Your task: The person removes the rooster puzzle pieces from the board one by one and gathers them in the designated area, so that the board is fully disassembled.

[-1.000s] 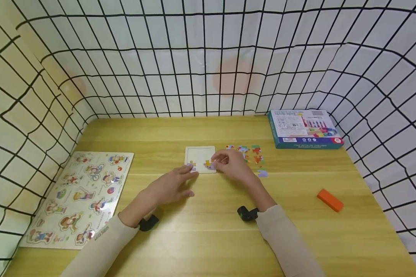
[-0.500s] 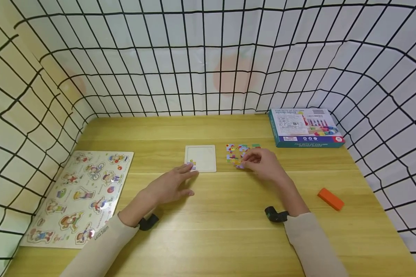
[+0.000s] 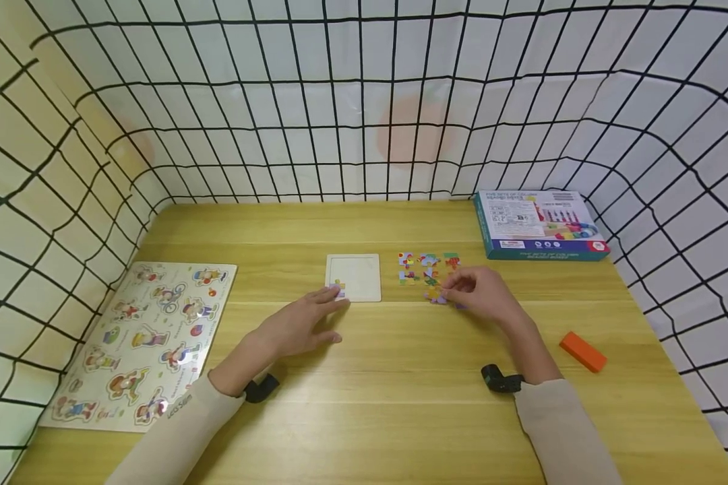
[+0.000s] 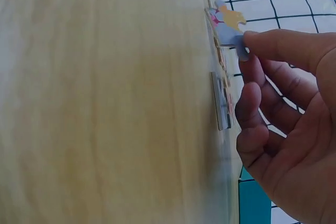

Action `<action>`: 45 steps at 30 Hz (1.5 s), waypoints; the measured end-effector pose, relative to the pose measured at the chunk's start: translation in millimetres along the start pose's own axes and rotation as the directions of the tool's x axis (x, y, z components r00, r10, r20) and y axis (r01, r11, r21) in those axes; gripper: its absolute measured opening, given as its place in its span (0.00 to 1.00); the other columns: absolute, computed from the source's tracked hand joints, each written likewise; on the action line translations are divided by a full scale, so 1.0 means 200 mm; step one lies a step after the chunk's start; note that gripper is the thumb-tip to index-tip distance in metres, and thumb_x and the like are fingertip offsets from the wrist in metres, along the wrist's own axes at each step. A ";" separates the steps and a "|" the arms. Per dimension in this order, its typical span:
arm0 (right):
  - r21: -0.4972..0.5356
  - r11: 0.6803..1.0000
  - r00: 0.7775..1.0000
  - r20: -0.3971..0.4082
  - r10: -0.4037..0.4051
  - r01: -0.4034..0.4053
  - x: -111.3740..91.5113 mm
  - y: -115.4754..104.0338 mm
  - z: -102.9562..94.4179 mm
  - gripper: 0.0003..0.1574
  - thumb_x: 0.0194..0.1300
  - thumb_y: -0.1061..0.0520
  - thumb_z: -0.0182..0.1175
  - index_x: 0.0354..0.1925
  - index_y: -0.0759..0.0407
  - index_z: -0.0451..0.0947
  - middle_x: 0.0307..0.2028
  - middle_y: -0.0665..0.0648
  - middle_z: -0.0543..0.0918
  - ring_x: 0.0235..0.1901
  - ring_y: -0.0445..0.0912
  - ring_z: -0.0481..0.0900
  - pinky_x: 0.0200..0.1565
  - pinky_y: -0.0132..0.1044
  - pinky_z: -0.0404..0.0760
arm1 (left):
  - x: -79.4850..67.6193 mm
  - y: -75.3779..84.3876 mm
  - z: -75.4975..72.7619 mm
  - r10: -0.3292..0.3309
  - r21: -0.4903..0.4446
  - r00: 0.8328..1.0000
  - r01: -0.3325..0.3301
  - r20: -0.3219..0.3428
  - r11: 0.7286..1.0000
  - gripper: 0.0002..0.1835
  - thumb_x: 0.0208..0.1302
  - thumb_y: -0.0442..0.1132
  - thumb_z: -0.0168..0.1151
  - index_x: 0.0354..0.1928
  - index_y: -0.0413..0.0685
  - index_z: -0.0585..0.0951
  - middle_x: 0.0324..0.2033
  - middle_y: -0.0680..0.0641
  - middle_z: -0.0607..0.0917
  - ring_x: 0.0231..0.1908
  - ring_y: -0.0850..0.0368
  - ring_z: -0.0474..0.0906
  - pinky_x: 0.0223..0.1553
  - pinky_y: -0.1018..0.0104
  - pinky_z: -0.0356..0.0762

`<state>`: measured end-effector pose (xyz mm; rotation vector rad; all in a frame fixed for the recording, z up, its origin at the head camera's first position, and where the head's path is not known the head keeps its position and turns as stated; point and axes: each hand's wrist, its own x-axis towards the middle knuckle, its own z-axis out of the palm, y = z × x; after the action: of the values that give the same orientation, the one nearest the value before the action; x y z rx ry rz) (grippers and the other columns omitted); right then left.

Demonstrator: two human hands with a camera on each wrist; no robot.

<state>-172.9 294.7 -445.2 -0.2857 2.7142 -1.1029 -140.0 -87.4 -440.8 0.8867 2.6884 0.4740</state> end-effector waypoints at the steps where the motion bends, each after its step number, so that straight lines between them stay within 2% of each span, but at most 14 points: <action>1: -0.014 1.000 1.000 -0.001 0.001 -0.001 0.00 0.00 0.00 0.12 0.70 0.50 0.68 0.43 0.57 0.88 0.37 0.56 0.87 0.35 0.46 0.79 0.37 0.32 0.79 | 0.00 0.00 0.00 0.001 0.001 1.000 -0.001 0.000 1.000 0.37 0.71 0.55 0.66 0.77 0.51 0.69 0.80 0.43 0.59 0.80 0.46 0.54 0.79 0.49 0.57; 11: -0.115 0.993 1.000 0.004 -0.012 0.012 0.01 0.01 0.03 0.08 0.69 0.55 0.68 0.42 0.57 0.89 0.30 0.53 0.82 0.30 0.46 0.72 0.31 0.33 0.70 | 0.01 0.00 0.01 -0.001 0.010 1.000 0.001 0.002 1.000 0.37 0.70 0.55 0.66 0.77 0.52 0.68 0.80 0.43 0.58 0.80 0.46 0.55 0.78 0.49 0.58; 28: -0.142 0.989 0.999 -0.012 0.043 -0.045 0.01 -0.01 0.05 0.08 0.69 0.56 0.68 0.42 0.58 0.88 0.32 0.54 0.82 0.32 0.47 0.73 0.33 0.34 0.71 | 0.01 0.00 0.01 -0.002 0.008 1.000 0.002 -0.002 1.000 0.37 0.70 0.54 0.66 0.77 0.52 0.69 0.80 0.43 0.59 0.80 0.46 0.55 0.78 0.50 0.59; 39: -0.105 0.994 1.000 -0.010 0.000 -0.001 0.00 -0.03 0.03 0.12 0.72 0.51 0.66 0.45 0.57 0.87 0.31 0.54 0.83 0.31 0.47 0.73 0.32 0.33 0.72 | 0.00 0.01 0.01 0.001 -0.011 1.000 -0.001 -0.005 1.000 0.37 0.70 0.54 0.67 0.76 0.51 0.69 0.80 0.42 0.59 0.80 0.46 0.55 0.78 0.49 0.59; 45: -0.092 0.996 0.999 -0.041 -0.023 0.019 0.02 -0.03 0.05 0.18 0.74 0.44 0.63 0.50 0.55 0.86 0.37 0.54 0.86 0.36 0.46 0.79 0.39 0.36 0.78 | 0.00 0.00 0.02 0.026 0.015 0.999 -0.025 -0.045 1.000 0.37 0.69 0.53 0.68 0.75 0.48 0.70 0.79 0.40 0.61 0.79 0.44 0.58 0.76 0.51 0.63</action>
<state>-173.6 282.9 -447.8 -0.3094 2.8099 -1.0017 -138.7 -85.7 -443.4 0.9261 2.7275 0.4865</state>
